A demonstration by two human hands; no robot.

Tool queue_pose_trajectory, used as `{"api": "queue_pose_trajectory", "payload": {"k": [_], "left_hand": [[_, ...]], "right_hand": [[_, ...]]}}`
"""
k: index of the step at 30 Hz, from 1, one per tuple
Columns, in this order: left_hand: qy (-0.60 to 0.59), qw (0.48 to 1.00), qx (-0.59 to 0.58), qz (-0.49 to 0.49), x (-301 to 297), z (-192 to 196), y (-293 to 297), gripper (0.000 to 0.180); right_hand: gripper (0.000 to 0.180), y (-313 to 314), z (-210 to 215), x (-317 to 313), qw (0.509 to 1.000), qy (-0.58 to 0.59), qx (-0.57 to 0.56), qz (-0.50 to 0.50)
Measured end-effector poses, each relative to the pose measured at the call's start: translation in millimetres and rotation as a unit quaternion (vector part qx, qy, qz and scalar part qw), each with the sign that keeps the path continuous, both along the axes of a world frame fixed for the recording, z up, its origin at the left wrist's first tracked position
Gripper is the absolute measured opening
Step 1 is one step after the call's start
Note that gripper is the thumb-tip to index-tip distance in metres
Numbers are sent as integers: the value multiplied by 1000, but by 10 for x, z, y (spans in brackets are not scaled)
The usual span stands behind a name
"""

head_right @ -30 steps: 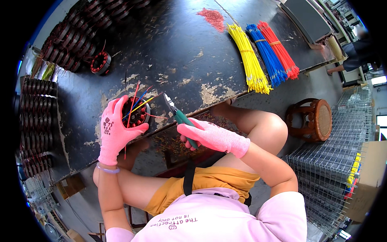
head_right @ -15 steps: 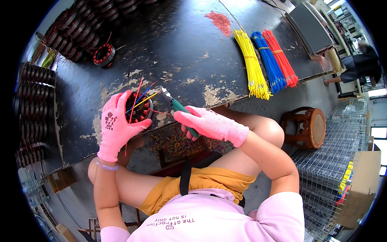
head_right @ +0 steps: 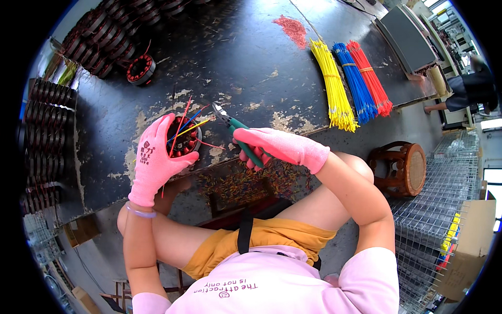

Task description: The person uses zip ties to bundle groups of colored wires together on a motor stator. They wrap the ties around the wires and secure them by hand, then trim the excess with pliers.

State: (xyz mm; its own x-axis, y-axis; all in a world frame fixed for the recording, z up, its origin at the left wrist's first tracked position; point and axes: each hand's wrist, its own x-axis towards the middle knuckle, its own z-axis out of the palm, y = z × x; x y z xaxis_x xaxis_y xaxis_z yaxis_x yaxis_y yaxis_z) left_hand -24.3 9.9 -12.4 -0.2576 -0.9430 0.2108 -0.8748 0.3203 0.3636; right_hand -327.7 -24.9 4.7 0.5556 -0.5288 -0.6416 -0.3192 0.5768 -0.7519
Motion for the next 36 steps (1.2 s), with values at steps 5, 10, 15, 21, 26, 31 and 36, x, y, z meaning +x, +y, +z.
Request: {"api": "queue_pose_trajectory", "payload": {"k": [5,10,15,21,26,31,36], "left_hand": [[13,999,33,9,-3,30,-8,95],[8,999,37,8,-8,42,-15,96],[-7,1000,-2,-3,7,10,-6,95],[-5,1000,-2,-1,6,2,-6,96],[-4,1000,4,1,9,7,-5,97],[3,1000,26,8,2,28,-1,97],[0,999,34,4,0,54,-4,99]], "right_hand": [[53,-45,20,74,999,17,-28,16],[51,-60,0,53,999,30,-32,25],[48,-99,-8,114,1000,-10,-28,7],[48,-92,-17,160,999,-4,-39,0],[48,-45,9,169,999,-5,-36,-13],[48,-66,-10,141,999,-11,-34,-4],[52,-59,8,164,999,8,-49,-12]]}}
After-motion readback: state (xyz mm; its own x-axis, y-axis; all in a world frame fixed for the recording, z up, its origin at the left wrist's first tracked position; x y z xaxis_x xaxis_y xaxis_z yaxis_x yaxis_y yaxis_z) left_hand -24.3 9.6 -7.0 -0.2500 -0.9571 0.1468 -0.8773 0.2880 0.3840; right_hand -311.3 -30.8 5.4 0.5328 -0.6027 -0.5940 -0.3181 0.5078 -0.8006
